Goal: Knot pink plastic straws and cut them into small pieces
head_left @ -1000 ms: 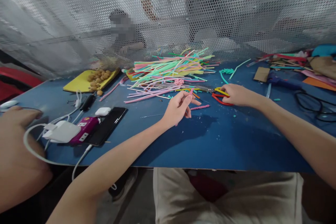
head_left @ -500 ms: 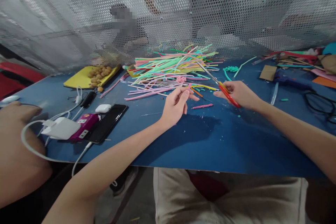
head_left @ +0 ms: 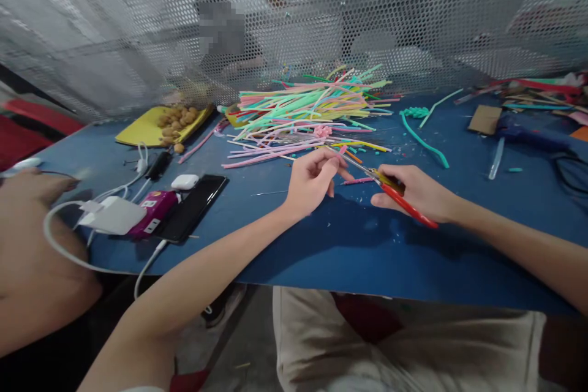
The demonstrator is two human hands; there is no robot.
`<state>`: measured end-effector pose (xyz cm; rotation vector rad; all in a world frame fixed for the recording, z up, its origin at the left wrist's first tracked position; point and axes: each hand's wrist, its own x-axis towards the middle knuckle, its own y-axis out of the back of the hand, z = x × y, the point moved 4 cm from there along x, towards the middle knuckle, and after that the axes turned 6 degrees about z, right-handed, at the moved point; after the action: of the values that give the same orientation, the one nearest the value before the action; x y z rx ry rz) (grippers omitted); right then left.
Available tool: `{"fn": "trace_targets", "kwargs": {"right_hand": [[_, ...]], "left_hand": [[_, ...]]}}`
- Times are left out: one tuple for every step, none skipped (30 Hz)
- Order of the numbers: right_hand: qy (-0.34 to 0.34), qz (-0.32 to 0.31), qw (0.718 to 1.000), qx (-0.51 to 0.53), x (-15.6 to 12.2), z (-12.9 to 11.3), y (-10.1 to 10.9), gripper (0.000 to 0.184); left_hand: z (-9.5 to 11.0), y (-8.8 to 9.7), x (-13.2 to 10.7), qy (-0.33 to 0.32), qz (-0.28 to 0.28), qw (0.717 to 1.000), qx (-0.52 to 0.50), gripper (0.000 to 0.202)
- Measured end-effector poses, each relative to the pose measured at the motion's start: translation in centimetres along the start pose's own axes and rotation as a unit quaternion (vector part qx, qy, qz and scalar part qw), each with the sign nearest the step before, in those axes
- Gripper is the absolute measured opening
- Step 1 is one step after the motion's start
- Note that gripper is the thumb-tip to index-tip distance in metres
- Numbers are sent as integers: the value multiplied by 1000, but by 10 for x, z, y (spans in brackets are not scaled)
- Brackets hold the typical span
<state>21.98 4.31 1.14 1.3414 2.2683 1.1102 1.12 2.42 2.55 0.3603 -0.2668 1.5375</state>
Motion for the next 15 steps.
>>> {"fn": "trace_targets", "kwargs": {"right_hand": [[-3, -1, 1000, 6, -1, -2, -1, 50], [-5, -3, 1000, 9, -2, -3, -2, 49], [-7, -4, 1000, 11, -3, -5, -2, 49], [-7, -5, 1000, 10, -4, -6, -2, 49], [-7, -6, 1000, 8, -5, -6, -3, 49], [-8, -7, 1000, 7, -5, -7, -3, 49], [-9, -7, 1000, 7, -5, -7, -3, 50], [-11, -7, 1000, 6, -6, -6, -3, 50], [-13, -6, 1000, 5, -6, -6, -3, 49], [-14, -5, 1000, 2, -6, -5, -3, 49], [-15, -3, 1000, -2, -6, -5, -3, 49], [-16, -1, 1000, -7, -6, -4, -3, 48], [-16, 1, 1000, -11, -7, -4, -4, 47], [-17, 2, 1000, -14, -7, -4, -4, 47], [-17, 4, 1000, -14, -7, -4, -4, 46]], "left_hand": [[1, -1, -1, 4, -8, 1000, -3, 31], [3, -1, -2, 5, -16, 1000, -6, 32], [4, -2, -3, 5, -22, 1000, -9, 32], [6, -3, -4, 3, -29, 1000, -11, 33], [7, -3, -4, -1, -33, 999, -13, 33], [8, -3, -4, -4, -36, 999, -14, 33], [8, -3, -5, -6, -39, 999, -14, 32], [8, -3, -5, -6, -41, 999, -14, 32], [8, -3, -5, -6, -41, 999, -14, 32], [9, -3, -5, -4, -41, 999, -13, 32], [9, -3, -4, -3, -41, 999, -13, 33], [9, -3, -4, -3, -40, 999, -14, 34], [10, -4, -4, -4, -41, 999, -15, 34], [11, -4, -4, -5, -41, 999, -17, 34], [12, -4, -4, -7, -42, 999, -20, 33]]}}
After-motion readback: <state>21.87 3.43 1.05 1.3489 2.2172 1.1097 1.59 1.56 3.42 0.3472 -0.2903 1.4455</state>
